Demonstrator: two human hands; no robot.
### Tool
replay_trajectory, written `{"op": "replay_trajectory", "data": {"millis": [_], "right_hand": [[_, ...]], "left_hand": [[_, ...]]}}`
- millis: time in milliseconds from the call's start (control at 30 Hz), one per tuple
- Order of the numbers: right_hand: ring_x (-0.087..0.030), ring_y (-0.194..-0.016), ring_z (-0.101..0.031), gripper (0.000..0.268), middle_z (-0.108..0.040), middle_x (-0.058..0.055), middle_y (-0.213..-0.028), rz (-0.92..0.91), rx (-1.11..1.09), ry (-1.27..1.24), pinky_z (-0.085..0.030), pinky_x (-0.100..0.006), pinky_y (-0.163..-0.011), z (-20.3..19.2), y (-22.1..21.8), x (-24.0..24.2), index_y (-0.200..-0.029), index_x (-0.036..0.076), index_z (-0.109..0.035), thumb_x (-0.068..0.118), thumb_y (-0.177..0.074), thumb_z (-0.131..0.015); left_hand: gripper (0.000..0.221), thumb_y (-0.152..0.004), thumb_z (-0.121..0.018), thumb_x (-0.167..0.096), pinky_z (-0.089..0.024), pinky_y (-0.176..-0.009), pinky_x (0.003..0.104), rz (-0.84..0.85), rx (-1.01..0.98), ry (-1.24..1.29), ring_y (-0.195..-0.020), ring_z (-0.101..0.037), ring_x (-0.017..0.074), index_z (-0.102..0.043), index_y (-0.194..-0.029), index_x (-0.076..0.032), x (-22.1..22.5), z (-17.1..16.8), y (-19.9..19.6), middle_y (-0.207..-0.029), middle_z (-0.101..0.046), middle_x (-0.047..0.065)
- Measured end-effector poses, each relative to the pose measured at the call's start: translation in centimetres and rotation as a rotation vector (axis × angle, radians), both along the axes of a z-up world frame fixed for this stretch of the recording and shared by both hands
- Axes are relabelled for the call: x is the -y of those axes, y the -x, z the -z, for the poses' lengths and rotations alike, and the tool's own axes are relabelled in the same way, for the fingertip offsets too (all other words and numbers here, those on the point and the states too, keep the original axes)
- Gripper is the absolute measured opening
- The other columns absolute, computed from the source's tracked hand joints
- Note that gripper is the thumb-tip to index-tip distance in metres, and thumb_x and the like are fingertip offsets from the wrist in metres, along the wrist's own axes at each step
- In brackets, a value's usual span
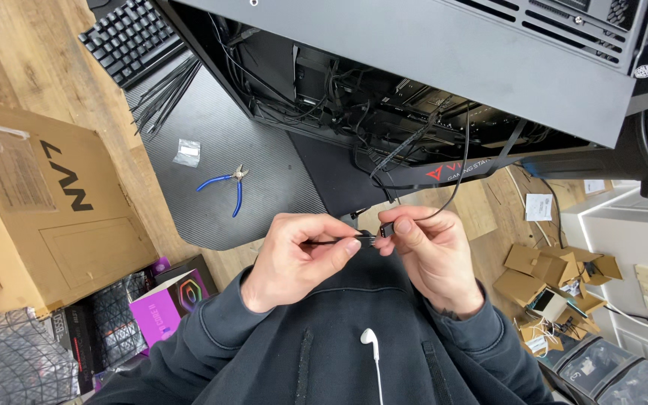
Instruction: The person organizes and manages internal cables within a computer case by hand and using shears.
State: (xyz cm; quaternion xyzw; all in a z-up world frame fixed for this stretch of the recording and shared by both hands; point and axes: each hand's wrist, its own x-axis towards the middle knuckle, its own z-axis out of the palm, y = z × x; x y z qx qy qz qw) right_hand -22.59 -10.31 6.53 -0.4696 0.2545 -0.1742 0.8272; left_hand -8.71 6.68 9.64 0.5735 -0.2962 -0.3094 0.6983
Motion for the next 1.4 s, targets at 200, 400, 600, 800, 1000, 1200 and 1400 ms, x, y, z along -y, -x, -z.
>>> {"op": "replay_trajectory", "data": {"millis": [200, 400, 600, 800, 1000, 1200, 1400], "right_hand": [[-0.029, -0.067, -0.073, 0.019, -0.073, -0.028, -0.089, 0.032, 0.030, -0.011, -0.067, -0.036, -0.059, -0.4, -0.4, -0.4, -0.101, -0.016, -0.071, 0.001, -0.093, -0.068], [-0.029, -0.067, -0.072, 0.019, -0.071, -0.028, -0.089, 0.017, 0.052, -0.017, -0.067, -0.035, -0.059, -0.1, -0.3, -0.2, -0.101, -0.016, -0.071, 0.001, -0.094, -0.067], [-0.028, -0.068, -0.073, 0.021, -0.072, -0.025, -0.087, 0.047, 0.046, -0.018, -0.067, -0.033, -0.060, -0.8, -0.8, -0.4, -0.103, -0.016, -0.070, 0.003, -0.095, -0.066], [-0.027, -0.068, -0.072, 0.021, -0.071, -0.024, -0.086, 0.052, 0.062, -0.021, -0.067, -0.034, -0.060, -0.5, -0.9, -0.3, -0.102, -0.016, -0.070, 0.003, -0.095, -0.067], [-0.027, -0.067, -0.072, 0.020, -0.072, -0.027, -0.088, 0.047, 0.055, -0.040, -0.067, -0.033, -0.060, -0.3, -1.0, -0.3, -0.102, -0.015, -0.071, 0.003, -0.094, -0.068], [-0.028, -0.068, -0.073, 0.020, -0.073, -0.027, -0.089, 0.056, 0.038, -0.025, -0.067, -0.034, -0.059, -0.4, -1.1, 0.1, -0.101, -0.015, -0.071, 0.003, -0.094, -0.068], [-0.029, -0.066, -0.076, 0.015, -0.072, -0.025, -0.085, -0.026, 0.010, 0.442, -0.069, -0.038, -0.061, -2.4, -2.0, 0.8, -0.100, -0.013, -0.074, -0.001, -0.090, -0.072]], "left_hand": [[0.008, -0.088, -0.076, -0.007, -0.041, -0.046, 0.018, -0.024, -0.032, -0.006, -0.053, -0.046, 0.0025, -0.079, -0.092, 0.000, 0.9, 0.1, 0.4, -0.047, -0.054, 0.004], [0.009, -0.088, -0.075, -0.006, -0.040, -0.047, 0.018, -0.035, -0.096, -0.009, -0.054, -0.045, 0.0020, -0.079, -0.091, 0.001, 1.3, 0.5, 1.0, -0.046, -0.051, 0.002], [0.010, -0.089, -0.074, -0.007, -0.041, -0.048, 0.017, -0.057, -0.125, -0.034, -0.055, -0.046, 0.0015, -0.079, -0.093, 0.001, 1.5, 0.8, 1.2, -0.048, -0.053, 0.003], [0.010, -0.089, -0.074, -0.006, -0.042, -0.050, 0.017, -0.043, -0.177, -0.036, -0.057, -0.048, 0.0007, -0.079, -0.093, 0.002, 1.7, 1.0, 1.2, -0.050, -0.057, 0.003], [0.010, -0.089, -0.075, -0.007, -0.042, -0.050, 0.017, -0.052, -0.190, -0.034, -0.056, -0.047, 0.0008, -0.079, -0.093, 0.001, 1.9, 1.0, 1.0, -0.049, -0.054, 0.001], [0.009, -0.089, -0.075, -0.006, -0.040, -0.050, 0.017, -0.058, -0.141, -0.053, -0.056, -0.046, 0.0006, -0.079, -0.093, 0.001, 2.1, 0.7, 0.7, -0.048, -0.051, 0.000], [0.007, -0.089, -0.074, -0.006, -0.039, -0.047, 0.020, -0.061, -0.015, -0.175, -0.048, -0.046, 0.0050, -0.077, -0.090, 0.000, 2.2, 0.4, 0.3, -0.044, -0.051, 0.004]]}}
